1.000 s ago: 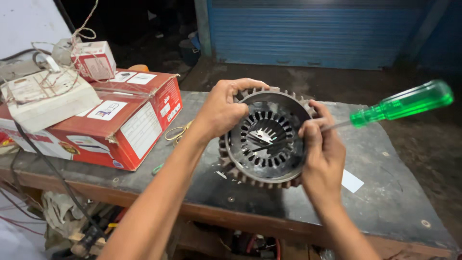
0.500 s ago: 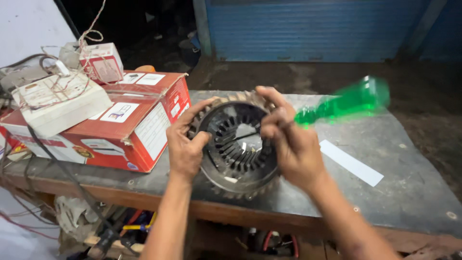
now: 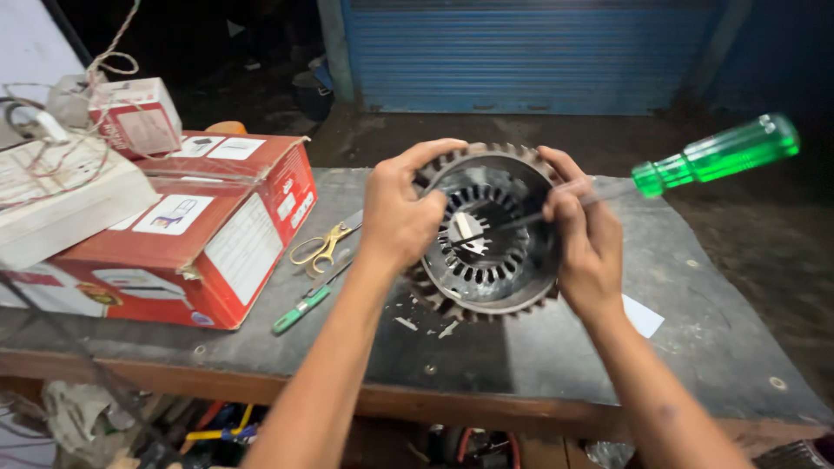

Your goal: The person uses a screwdriver and pliers to manipulate and secure wires inside a motor casing, then uses the screwdriver to work on the exterior fins and inner components of the motor.

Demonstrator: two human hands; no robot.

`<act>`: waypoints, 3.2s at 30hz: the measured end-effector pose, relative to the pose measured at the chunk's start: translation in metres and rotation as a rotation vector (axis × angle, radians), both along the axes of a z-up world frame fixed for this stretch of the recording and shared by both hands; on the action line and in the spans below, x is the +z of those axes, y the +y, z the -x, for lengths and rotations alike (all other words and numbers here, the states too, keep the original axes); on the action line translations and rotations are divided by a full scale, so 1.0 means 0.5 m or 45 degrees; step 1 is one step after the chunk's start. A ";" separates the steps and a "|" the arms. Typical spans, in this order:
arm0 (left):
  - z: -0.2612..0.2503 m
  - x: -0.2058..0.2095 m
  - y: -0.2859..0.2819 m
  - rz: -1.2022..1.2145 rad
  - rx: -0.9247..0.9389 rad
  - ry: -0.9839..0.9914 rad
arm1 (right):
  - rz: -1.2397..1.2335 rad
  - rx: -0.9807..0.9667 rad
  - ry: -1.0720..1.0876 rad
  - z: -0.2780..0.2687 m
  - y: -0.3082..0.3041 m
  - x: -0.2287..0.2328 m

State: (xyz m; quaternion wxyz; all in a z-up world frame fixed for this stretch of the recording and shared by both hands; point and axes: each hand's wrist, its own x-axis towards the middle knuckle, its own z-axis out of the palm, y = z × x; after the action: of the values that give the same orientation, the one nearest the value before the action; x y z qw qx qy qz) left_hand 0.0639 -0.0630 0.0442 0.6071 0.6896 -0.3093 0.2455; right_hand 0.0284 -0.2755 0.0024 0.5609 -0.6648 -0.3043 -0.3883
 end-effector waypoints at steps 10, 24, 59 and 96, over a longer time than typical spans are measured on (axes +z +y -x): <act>0.013 -0.001 0.066 -0.194 -0.486 -0.117 | -0.094 -0.325 -0.266 0.119 0.121 -0.077; 0.148 -0.163 0.070 0.253 0.445 -0.396 | 0.452 0.120 -0.295 0.022 0.054 -0.071; 0.171 -0.126 0.018 -0.242 0.143 -0.448 | 0.561 -0.130 0.651 0.200 -0.066 -0.092; 0.136 -0.064 0.029 -0.600 -0.004 -0.355 | 0.102 0.321 1.427 0.268 -0.012 -0.114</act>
State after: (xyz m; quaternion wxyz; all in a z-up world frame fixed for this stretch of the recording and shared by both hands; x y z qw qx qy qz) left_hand -0.0042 -0.0485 0.0121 0.3818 0.7710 -0.4395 0.2582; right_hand -0.1054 -0.2814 -0.0547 0.6527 -0.7484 -0.0520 0.1050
